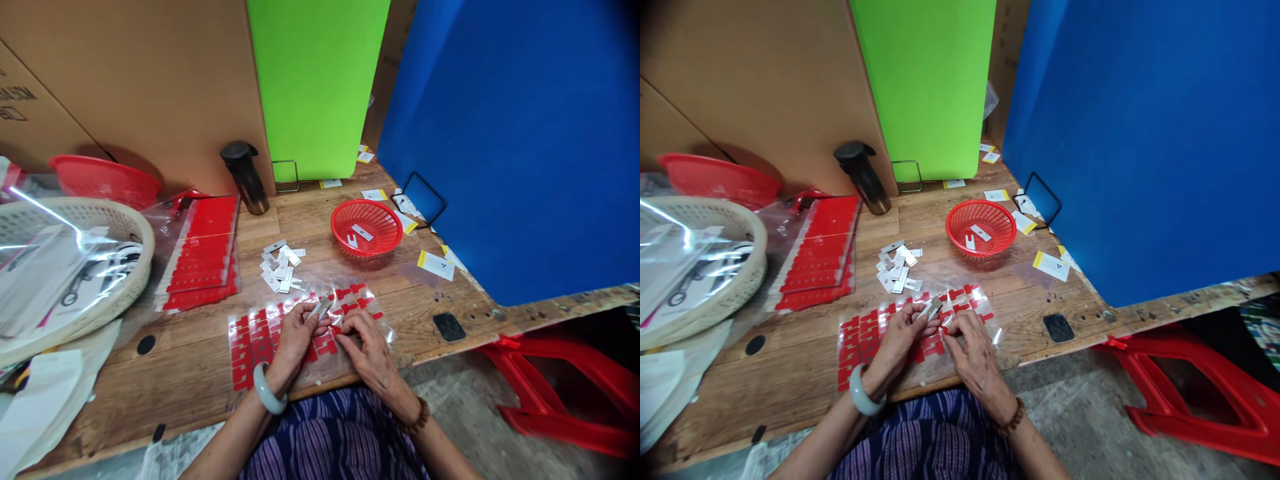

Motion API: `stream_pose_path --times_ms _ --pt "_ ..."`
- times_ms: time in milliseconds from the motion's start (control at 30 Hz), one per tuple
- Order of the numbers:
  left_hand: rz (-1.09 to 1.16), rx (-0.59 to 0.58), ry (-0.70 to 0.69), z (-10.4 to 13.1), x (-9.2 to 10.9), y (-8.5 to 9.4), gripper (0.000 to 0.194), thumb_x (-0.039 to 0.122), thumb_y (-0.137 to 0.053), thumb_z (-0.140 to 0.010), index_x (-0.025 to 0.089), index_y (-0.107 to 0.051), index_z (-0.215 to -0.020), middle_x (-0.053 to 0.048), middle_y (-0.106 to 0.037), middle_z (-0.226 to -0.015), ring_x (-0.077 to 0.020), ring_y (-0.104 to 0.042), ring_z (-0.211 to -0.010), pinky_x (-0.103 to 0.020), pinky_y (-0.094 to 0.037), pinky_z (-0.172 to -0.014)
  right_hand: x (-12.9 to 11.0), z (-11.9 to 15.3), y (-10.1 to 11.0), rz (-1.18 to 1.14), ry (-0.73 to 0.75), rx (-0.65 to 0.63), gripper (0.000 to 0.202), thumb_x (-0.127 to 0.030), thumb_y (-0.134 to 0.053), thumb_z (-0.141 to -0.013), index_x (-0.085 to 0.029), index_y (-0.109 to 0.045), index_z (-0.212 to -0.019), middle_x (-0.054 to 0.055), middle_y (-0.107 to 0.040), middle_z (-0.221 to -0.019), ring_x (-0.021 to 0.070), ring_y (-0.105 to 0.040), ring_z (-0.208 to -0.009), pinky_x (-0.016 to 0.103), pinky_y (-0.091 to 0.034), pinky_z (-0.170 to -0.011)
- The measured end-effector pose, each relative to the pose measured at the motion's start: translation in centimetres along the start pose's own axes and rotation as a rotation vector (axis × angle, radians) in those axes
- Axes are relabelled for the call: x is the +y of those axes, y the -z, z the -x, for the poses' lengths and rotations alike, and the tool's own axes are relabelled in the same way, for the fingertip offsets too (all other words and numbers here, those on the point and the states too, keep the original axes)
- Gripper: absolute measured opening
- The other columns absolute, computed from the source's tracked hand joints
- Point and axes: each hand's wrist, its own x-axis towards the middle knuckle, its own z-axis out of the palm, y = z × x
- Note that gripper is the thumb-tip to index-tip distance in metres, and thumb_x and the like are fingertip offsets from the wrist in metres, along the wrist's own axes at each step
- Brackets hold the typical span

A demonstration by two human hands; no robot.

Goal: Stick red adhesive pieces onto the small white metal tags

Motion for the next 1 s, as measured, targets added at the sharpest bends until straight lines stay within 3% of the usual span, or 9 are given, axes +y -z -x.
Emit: stream_pose_path --times_ms 267,533,733,1000 --pt "0.066 -0.023 0.078 0.4 1.0 0.7 0.016 0.004 -0.062 -0.077 0.010 -0.057 -0.091 -0.007 -0.071 -0.075 -0.0120 -0.070 -0.065 -0.019 -0.055 -0.066 -0.4 -0.8 0.6 -0.199 -0.177 0.094 0.006 -0.023 -0.056 -0.083 -0.020 -0.055 -0.078 -0.001 -0.058 -0.076 0.0141 -0.055 -0.072 0.026 -0.044 -0.070" --pt "0.102 -0.156 0.203 2.9 2.3 1.4 0.030 0.005 -0.068 -0.070 0.010 -0.057 -0.098 -0.009 -0.072 -0.071 -0.0165 -0.071 -0.064 -0.021 -0.056 -0.063 -2.1 -2.5 1.0 -0.241 -0.103 0.011 0.005 -0.021 -0.056 -0.083 -0.020 -0.056 -0.078 -0.001 -0.059 -0.075 0.0134 -0.057 -0.069 0.025 -0.045 -0.066" --pt "0.113 -0.152 0.187 4.3 2.9 1.6 0.031 0.008 -0.074 -0.064 0.009 -0.062 -0.093 -0.008 -0.072 -0.076 -0.0132 -0.068 -0.060 -0.020 -0.055 -0.062 -2.7 -2.3 0.6 -0.215 -0.070 -0.059 0.007 -0.017 -0.054 -0.082 -0.021 -0.055 -0.077 -0.002 -0.058 -0.074 0.0131 -0.054 -0.070 0.025 -0.043 -0.066" --pt "0.118 -0.164 0.213 4.5 3.1 1.2 0.034 0.007 -0.074 -0.065 0.009 -0.061 -0.096 -0.009 -0.072 -0.079 -0.0143 -0.070 -0.062 -0.021 -0.056 -0.062 -3.3 -1.9 0.1 -0.231 -0.066 -0.035 0.009 -0.012 -0.053 -0.080 -0.020 -0.054 -0.075 -0.003 -0.056 -0.072 0.0122 -0.052 -0.067 0.023 -0.042 -0.063"
